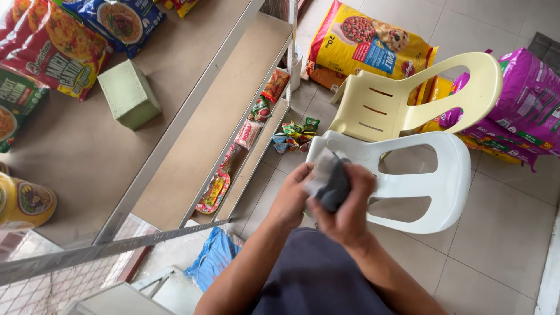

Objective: Wiping canned goods with a cloth and organizing them on a shelf.

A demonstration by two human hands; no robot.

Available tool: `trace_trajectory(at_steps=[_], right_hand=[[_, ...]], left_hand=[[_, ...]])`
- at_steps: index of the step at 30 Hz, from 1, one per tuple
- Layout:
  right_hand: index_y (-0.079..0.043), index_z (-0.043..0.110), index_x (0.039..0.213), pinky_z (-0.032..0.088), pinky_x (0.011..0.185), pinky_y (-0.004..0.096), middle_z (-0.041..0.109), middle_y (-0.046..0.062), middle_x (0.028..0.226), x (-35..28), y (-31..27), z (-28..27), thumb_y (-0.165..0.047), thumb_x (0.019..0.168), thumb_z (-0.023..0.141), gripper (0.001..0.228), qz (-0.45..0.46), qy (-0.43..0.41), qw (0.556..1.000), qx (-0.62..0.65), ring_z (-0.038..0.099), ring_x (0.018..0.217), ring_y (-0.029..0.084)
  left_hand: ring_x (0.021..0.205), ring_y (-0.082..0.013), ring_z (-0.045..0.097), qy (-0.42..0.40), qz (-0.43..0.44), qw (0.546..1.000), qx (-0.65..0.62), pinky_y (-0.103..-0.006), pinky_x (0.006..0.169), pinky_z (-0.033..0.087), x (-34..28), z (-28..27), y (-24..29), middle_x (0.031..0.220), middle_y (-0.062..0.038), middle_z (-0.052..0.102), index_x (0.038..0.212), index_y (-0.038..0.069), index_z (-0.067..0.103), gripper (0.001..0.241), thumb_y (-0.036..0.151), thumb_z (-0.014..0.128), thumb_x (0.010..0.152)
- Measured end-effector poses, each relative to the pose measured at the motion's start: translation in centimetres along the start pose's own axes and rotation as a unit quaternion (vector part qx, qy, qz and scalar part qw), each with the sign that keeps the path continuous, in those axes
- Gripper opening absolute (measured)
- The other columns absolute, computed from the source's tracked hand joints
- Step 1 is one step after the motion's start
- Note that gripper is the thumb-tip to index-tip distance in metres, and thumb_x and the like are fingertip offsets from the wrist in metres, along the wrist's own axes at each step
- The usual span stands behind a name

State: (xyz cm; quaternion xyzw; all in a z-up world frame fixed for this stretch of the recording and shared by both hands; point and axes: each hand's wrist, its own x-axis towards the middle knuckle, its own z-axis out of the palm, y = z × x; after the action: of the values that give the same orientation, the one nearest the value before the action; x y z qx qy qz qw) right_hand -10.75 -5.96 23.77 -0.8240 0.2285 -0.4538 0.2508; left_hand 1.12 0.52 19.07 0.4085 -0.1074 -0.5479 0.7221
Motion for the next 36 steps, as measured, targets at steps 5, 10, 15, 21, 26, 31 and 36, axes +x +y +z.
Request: trace_trajectory(at_steps=[5, 10, 15, 21, 26, 31, 36], right_hand=[[0.007, 0.038, 0.141, 0.037, 0.111, 0.05, 0.047, 0.03, 0.135, 2.0, 1.7, 0.0, -0.035, 0.079, 0.08, 0.085, -0.118, -0.062, 0.99, 0.044, 0.047, 0.124, 0.044], [-0.004, 0.049, 0.146, 0.046, 0.116, 0.046, 0.058, 0.017, 0.138, 4.1, 5.5, -0.3, -0.04, 0.094, 0.076, 0.069, 0.126, -0.086, 0.986, 0.062, 0.057, 0.13, 0.034], [0.002, 0.042, 0.139, 0.039, 0.106, 0.049, 0.051, 0.024, 0.13, 7.4, 1.2, -1.9, -0.038, 0.08, 0.076, 0.079, -0.141, -0.085, 0.982, 0.088, 0.051, 0.119, 0.04], [-0.004, 0.056, 0.142, 0.052, 0.103, 0.04, 0.064, 0.016, 0.132, 6.7, 9.3, -1.0, -0.036, 0.092, 0.076, 0.062, 0.012, -0.115, 0.984, 0.137, 0.065, 0.119, 0.032], [-0.003, 0.048, 0.143, 0.047, 0.107, 0.046, 0.053, 0.019, 0.134, 7.8, 7.4, -2.8, -0.04, 0.08, 0.083, 0.081, -0.102, -0.084, 0.982, 0.132, 0.056, 0.122, 0.037], [-0.004, 0.044, 0.144, 0.039, 0.117, 0.05, 0.05, 0.023, 0.141, 10.0, 8.8, -3.4, -0.039, 0.074, 0.083, 0.087, -0.174, -0.177, 0.957, 0.148, 0.049, 0.132, 0.042], [-0.004, 0.037, 0.152, 0.046, 0.114, 0.045, 0.058, 0.02, 0.141, 8.4, 11.5, -2.6, -0.031, 0.089, 0.078, 0.08, 0.133, -0.248, 0.912, 0.298, 0.058, 0.131, 0.036]], left_hand=[[0.094, -0.0107, 0.066, 0.015, 0.077, 0.995, -0.056, -0.0289, 0.083, 0.057, 0.5, 0.8, -0.3, 0.107, -0.004, 0.068, 0.117, 0.004, 0.061, 0.027, 0.008, 0.066, 0.091], [0.081, -0.0218, 0.065, 0.026, 0.039, 0.997, -0.066, -0.0383, 0.065, 0.054, 1.5, 0.6, -2.0, 0.104, -0.014, 0.066, 0.124, 0.0, 0.061, 0.028, 0.026, 0.062, 0.114], [0.097, -0.0104, 0.066, 0.053, 0.109, 0.985, -0.12, -0.0273, 0.085, 0.056, 2.3, 3.6, 0.2, 0.11, -0.004, 0.067, 0.125, 0.005, 0.062, 0.028, 0.019, 0.059, 0.101], [0.097, -0.0128, 0.065, 0.055, 0.092, 0.99, -0.093, -0.0301, 0.083, 0.055, 3.7, 4.4, -1.0, 0.112, -0.007, 0.067, 0.128, 0.001, 0.062, 0.033, 0.027, 0.056, 0.11], [0.102, -0.0137, 0.069, 0.083, 0.104, 0.981, -0.142, -0.0303, 0.091, 0.057, 5.3, 6.2, -0.4, 0.115, -0.007, 0.07, 0.128, 0.002, 0.063, 0.036, 0.028, 0.054, 0.105], [0.102, -0.015, 0.068, 0.098, 0.112, 0.981, -0.124, -0.0331, 0.091, 0.056, 6.7, 6.6, -1.3, 0.117, -0.007, 0.07, 0.127, 0.003, 0.064, 0.039, 0.032, 0.055, 0.103], [0.097, -0.0128, 0.066, 0.149, 0.151, 0.972, -0.103, -0.0302, 0.087, 0.054, 7.5, 8.9, -1.2, 0.111, -0.007, 0.07, 0.12, 0.001, 0.066, 0.041, 0.038, 0.053, 0.108]])
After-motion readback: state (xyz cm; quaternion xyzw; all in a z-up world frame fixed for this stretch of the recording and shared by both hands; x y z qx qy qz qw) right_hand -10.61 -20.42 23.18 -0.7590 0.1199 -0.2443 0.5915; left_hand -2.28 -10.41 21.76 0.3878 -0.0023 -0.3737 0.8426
